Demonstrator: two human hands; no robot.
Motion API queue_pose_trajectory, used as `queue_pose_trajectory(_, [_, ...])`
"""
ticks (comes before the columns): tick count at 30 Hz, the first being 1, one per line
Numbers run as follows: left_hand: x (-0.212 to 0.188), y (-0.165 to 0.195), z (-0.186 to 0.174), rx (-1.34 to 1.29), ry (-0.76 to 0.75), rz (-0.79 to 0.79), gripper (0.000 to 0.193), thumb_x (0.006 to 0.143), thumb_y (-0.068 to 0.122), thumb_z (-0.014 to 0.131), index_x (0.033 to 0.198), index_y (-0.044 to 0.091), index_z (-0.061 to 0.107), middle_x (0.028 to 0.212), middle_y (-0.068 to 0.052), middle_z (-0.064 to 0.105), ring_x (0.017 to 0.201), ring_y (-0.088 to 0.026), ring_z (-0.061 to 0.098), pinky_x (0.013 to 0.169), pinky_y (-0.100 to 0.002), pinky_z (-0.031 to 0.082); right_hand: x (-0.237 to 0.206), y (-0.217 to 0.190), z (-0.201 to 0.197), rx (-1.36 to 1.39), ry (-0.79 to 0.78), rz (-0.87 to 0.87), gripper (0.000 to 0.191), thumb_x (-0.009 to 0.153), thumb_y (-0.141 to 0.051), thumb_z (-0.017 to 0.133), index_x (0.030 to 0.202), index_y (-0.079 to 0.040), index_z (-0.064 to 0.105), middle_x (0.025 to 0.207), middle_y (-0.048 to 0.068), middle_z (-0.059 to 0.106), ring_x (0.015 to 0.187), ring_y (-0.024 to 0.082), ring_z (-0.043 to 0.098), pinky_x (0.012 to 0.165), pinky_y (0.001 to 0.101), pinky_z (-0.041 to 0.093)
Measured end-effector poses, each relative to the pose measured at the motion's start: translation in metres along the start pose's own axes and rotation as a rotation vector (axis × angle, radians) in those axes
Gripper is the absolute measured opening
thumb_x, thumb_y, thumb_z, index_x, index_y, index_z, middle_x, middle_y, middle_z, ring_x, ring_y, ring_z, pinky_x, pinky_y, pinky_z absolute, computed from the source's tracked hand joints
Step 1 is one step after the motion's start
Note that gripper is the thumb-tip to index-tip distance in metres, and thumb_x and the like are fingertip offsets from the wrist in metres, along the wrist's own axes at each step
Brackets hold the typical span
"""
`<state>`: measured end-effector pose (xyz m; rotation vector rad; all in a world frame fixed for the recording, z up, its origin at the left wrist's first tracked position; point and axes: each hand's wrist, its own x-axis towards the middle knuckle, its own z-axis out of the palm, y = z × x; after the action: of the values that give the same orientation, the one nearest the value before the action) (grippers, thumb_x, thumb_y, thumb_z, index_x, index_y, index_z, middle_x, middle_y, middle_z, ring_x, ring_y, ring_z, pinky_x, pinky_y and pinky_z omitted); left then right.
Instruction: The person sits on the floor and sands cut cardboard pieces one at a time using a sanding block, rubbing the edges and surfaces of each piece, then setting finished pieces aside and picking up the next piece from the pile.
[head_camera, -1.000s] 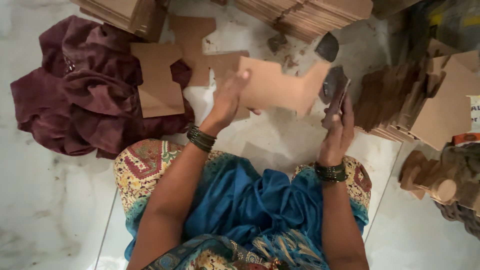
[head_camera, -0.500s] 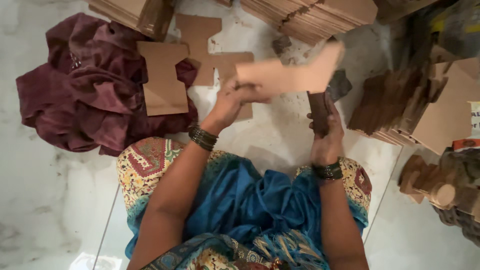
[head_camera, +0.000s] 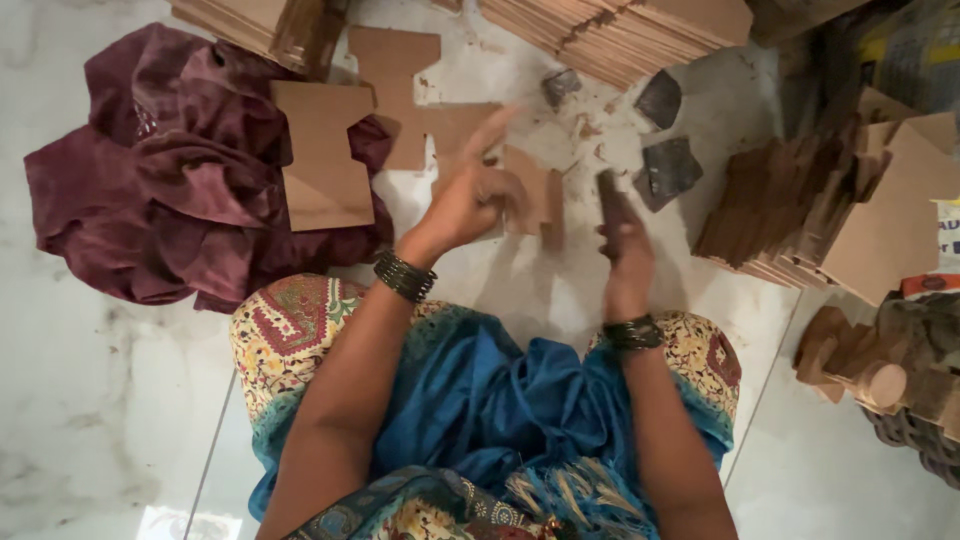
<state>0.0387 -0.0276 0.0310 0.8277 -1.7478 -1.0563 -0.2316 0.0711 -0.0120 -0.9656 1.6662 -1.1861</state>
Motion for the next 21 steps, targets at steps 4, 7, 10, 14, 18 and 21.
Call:
queue_pose_trajectory(4, [-0.004, -0.011, 0.010, -0.393, 0.130, -0.459, 0.050, 0.092, 0.004, 0.055, 0.141, 0.015, 0.057, 0.153, -0.008, 0.050, 0.100, -0.020, 0.070, 0.089, -0.034, 0.059, -0.023, -0.003, 0.034, -0.558, -0.190, -0.385, 0.048, 0.113, -0.029, 0.052, 0.157, -0.008, 0.050, 0.150, 0.017, 0.057, 0.139, 0.035, 0.053, 0.118, 0.0458, 0.040])
queue_pose_trajectory(7, [-0.004, -0.022, 0.029, -0.450, 0.212, -0.641, 0.049, 0.096, 0.027, 0.067, 0.142, 0.015, 0.055, 0.135, -0.011, 0.065, 0.100, -0.012, 0.067, 0.084, -0.033, 0.059, -0.035, -0.008, 0.048, -0.722, -0.189, -0.462, 0.065, 0.101, -0.024, 0.061, 0.159, -0.003, 0.039, 0.149, 0.024, 0.048, 0.135, 0.041, 0.048, 0.117, 0.0475, 0.037])
queue_pose_trajectory(10, [-0.012, -0.029, 0.049, -0.631, 0.102, -0.622, 0.050, 0.109, 0.046, 0.064, 0.140, 0.008, 0.067, 0.129, -0.014, 0.069, 0.111, -0.012, 0.064, 0.092, -0.028, 0.056, -0.044, -0.018, 0.054, -0.714, -0.219, -0.444, 0.064, 0.102, -0.021, 0.064, 0.159, -0.005, 0.040, 0.153, 0.025, 0.045, 0.140, 0.042, 0.046, 0.119, 0.0468, 0.036])
queue_pose_trajectory(14, [-0.019, -0.026, 0.063, -0.654, 0.036, -0.707, 0.062, 0.110, 0.061, 0.045, 0.148, 0.014, 0.060, 0.127, -0.013, 0.061, 0.112, -0.016, 0.055, 0.091, -0.027, 0.043, -0.069, -0.027, 0.070, -0.708, -0.246, -0.500, 0.068, 0.101, -0.022, 0.066, 0.160, -0.004, 0.037, 0.155, 0.026, 0.044, 0.144, 0.044, 0.043, 0.120, 0.0475, 0.036])
queue_pose_trajectory(18, [-0.016, -0.021, 0.053, -0.698, 0.044, -0.940, 0.068, 0.102, 0.065, 0.034, 0.146, 0.020, 0.058, 0.113, -0.011, 0.058, 0.091, -0.019, 0.055, 0.065, -0.033, 0.044, -0.082, -0.030, 0.076, -0.738, -0.302, -0.603, 0.070, 0.098, -0.023, 0.067, 0.159, -0.004, 0.037, 0.156, 0.027, 0.042, 0.142, 0.044, 0.043, 0.118, 0.0497, 0.036])
queue_pose_trajectory(21, [-0.010, -0.016, 0.045, -0.852, 0.123, -0.717, 0.065, 0.105, 0.062, 0.034, 0.145, 0.016, 0.055, 0.125, -0.007, 0.061, 0.107, -0.016, 0.063, 0.084, -0.032, 0.054, -0.065, -0.031, 0.063, -0.818, -0.226, -0.695, 0.068, 0.098, -0.020, 0.067, 0.159, -0.006, 0.039, 0.159, 0.025, 0.041, 0.143, 0.043, 0.044, 0.118, 0.0499, 0.037])
